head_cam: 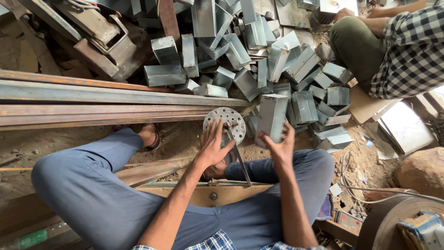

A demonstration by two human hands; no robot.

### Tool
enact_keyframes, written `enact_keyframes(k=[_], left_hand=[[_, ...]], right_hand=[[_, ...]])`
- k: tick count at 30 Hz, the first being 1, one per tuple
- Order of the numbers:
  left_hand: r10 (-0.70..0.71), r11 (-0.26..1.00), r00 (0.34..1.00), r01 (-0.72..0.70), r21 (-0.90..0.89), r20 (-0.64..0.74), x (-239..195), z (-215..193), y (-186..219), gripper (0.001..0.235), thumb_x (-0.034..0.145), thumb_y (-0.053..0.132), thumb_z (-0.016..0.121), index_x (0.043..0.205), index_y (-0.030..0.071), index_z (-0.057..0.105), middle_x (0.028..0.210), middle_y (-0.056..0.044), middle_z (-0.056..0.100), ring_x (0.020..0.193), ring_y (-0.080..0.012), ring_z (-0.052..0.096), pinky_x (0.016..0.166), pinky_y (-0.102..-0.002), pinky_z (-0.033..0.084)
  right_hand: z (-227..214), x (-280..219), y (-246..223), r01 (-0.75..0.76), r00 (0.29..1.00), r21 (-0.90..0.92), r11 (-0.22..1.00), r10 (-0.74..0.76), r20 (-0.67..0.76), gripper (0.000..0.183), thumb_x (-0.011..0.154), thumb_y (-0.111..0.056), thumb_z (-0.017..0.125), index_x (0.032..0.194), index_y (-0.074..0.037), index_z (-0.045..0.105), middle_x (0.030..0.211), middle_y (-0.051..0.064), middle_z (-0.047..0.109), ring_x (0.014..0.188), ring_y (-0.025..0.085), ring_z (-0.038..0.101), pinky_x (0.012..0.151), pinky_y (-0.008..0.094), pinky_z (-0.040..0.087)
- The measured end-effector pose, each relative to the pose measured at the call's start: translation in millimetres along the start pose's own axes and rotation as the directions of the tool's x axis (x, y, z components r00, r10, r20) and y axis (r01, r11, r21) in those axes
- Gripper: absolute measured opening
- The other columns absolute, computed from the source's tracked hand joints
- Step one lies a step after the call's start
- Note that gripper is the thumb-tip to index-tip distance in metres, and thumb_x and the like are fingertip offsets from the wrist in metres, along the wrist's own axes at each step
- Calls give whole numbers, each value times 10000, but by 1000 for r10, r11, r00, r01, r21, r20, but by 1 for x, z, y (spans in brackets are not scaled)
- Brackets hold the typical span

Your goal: The person uses a hammer to knock a rectangular metal component onto a circular metal jig and then uses a punch and hammer to adjust or mark the piece before setting it aside.

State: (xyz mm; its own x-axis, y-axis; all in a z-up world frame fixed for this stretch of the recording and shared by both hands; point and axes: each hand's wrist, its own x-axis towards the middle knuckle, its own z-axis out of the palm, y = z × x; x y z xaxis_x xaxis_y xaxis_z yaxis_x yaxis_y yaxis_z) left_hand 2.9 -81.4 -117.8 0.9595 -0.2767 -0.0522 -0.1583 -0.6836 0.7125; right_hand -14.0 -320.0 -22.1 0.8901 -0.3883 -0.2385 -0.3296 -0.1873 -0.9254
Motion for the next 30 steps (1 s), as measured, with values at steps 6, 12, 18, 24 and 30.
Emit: enact_keyframes(k=[6, 12, 18, 24, 30], left_hand=[[-115, 976, 964, 64, 210, 240, -16, 20, -25, 1180, 880, 748, 530, 1616, 10, -23, 1693, -189, -187, 1559, -381, -193, 1209, -658, -28], [-113, 982, 968, 75, 172, 224, -18, 18, -26, 1104, 924, 733, 455, 1628, 16, -4, 1715, -160, -172, 1573, -357, -179, 1208, -667, -30], [-124, 973, 962, 71, 219, 243, -16, 23, -28, 1058, 952, 716, 424, 1624, 19, -2, 1703, -164, -170, 1564, -372, -179, 1202, -666, -23], [-123, 976, 965, 75, 206, 230, -16, 20, -27, 1068, 946, 715, 425, 1622, 16, -17, 1703, -168, -176, 1566, -359, -177, 1198, -666, -19], [-130, 979, 956, 82, 186, 265, -16, 19, -29, 1068, 951, 720, 413, 1627, 19, -24, 1703, -159, -203, 1567, -357, -206, 1200, -666, -51]], right_hand=[[-54, 78, 13, 308, 927, -707, 637, -369, 71, 1090, 602, -265, 938, 1513, -65, 376, 1348, 208, 451, 1283, 352, 438, 1099, 547, 360], [-63, 121, 49, 494, 851, -749, 441, -422, 312, 1146, 517, -199, 953, 1513, -132, 391, 1404, 186, 447, 1466, 395, 290, 1212, 556, 159], [-49, 121, 59, 486, 874, -689, 538, -315, 371, 1088, 586, -111, 931, 1510, -283, 383, 1575, 132, 355, 1559, 438, 84, 1231, 575, 109], [-55, 142, 81, 459, 884, -737, 497, -342, 320, 1102, 728, 33, 777, 1684, -271, 322, 1716, 255, 93, 1570, 495, 112, 1206, 592, 199], [-71, 156, 101, 185, 942, -493, 850, -296, -158, 771, 988, -350, 750, 1598, -47, 390, 1616, 248, 298, 1520, 450, 332, 1250, 534, 336]])
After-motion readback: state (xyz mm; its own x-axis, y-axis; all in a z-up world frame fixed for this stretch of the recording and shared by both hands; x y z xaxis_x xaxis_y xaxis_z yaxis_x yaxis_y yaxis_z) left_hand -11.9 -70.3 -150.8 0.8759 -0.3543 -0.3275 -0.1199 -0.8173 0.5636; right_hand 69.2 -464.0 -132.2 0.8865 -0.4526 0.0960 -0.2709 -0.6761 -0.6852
